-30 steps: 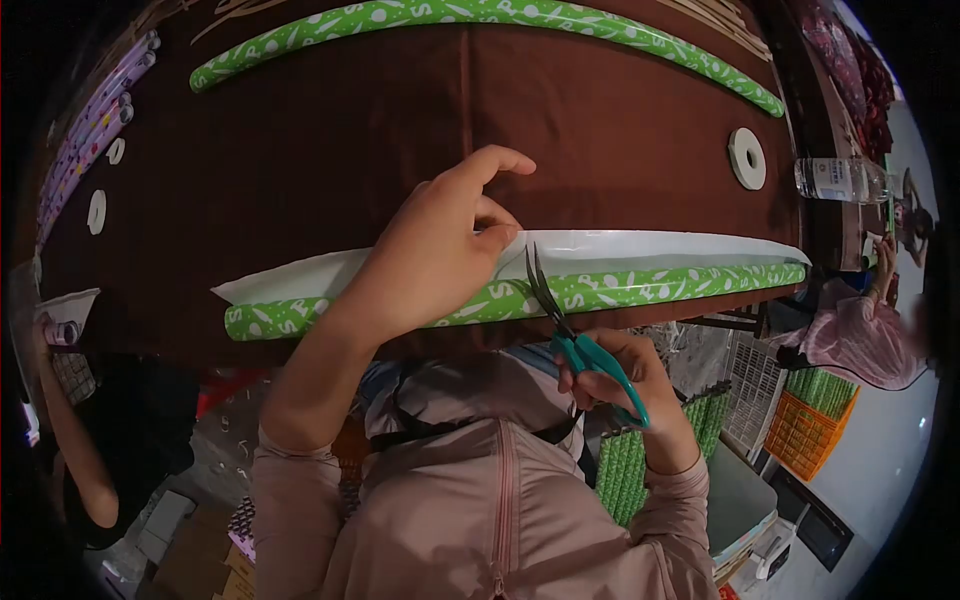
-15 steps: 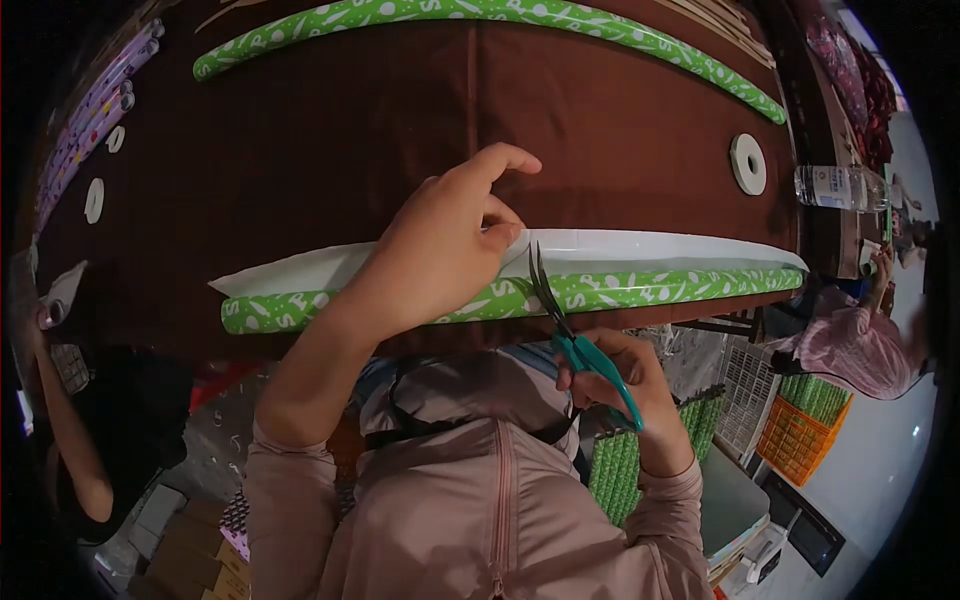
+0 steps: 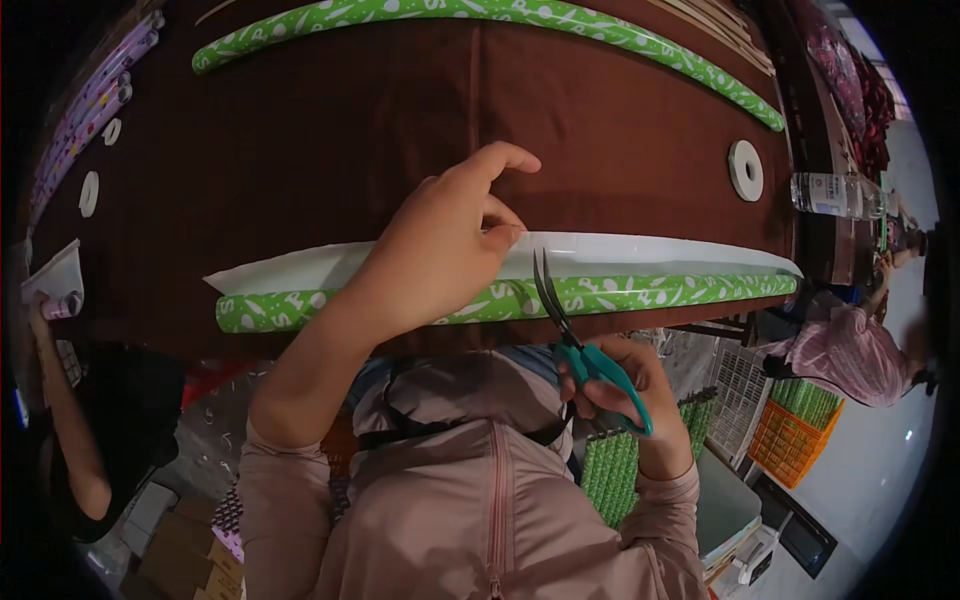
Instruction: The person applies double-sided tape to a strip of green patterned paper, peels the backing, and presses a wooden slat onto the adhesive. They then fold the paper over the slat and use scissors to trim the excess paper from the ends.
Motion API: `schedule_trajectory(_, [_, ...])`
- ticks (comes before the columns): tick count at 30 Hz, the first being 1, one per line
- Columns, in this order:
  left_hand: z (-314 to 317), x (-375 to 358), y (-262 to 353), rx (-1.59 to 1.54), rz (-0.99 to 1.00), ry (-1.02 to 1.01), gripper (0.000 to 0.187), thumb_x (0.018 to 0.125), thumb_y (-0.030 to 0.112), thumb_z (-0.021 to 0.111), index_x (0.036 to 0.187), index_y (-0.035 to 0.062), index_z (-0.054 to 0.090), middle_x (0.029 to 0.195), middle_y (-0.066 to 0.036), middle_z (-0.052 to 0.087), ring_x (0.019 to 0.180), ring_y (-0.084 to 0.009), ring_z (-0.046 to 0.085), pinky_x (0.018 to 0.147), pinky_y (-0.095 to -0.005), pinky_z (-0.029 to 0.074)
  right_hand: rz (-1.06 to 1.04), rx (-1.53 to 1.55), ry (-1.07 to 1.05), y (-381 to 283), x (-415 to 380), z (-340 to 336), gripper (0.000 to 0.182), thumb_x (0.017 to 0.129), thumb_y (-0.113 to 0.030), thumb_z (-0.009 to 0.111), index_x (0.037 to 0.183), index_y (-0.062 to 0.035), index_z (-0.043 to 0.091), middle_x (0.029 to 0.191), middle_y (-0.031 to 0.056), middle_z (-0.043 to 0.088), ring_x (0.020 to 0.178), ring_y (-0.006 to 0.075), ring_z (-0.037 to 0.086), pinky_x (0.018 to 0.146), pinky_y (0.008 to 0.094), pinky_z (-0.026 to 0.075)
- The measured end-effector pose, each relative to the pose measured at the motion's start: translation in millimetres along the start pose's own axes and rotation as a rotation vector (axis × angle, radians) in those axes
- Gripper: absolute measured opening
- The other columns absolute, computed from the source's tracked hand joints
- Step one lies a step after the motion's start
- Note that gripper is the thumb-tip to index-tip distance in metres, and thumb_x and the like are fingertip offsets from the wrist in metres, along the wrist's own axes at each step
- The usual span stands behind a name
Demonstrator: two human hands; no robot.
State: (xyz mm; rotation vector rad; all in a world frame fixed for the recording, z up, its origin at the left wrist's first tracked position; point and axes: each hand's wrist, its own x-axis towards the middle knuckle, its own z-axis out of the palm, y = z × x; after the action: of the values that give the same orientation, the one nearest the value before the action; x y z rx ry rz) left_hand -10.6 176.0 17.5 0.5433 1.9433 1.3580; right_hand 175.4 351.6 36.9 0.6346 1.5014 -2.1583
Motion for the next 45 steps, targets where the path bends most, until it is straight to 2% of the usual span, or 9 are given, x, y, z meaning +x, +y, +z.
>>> schedule_trajectory(28, [0.0,0.1,0.0,-0.021,-0.002,-0.005,0.043,0.090,0.001,0.060,0.131,0.0087,0.048,0.087,-0.013,0.073,0.082,-0.0121,0.065,0.079,-0.0278,0.047,-0.018,0.030,0.030,9.4,7.0,4.4,0.018,0.088,-0.007,0.069,0.101,0.0030,0.061,0.080,0.0049,0.064,0.063,0.0069,0.052,0.056,0.0213,0.041])
schedule_trajectory(45, [0.2,0.3,-1.6,-0.022,0.009,-0.014,0.043,0.089,0.000,0.060,0.130,0.0082,0.048,0.087,-0.013,0.073,0.082,-0.0121,0.065,0.079,-0.0282,0.047,-0.002,0.059,0.052,7.2,7.2,7.4,0.017,0.089,-0.006,0.069,0.101,0.0024,0.061,0.078,0.0042,0.063,0.063,0.0059,0.053,0.055,0.0214,0.040])
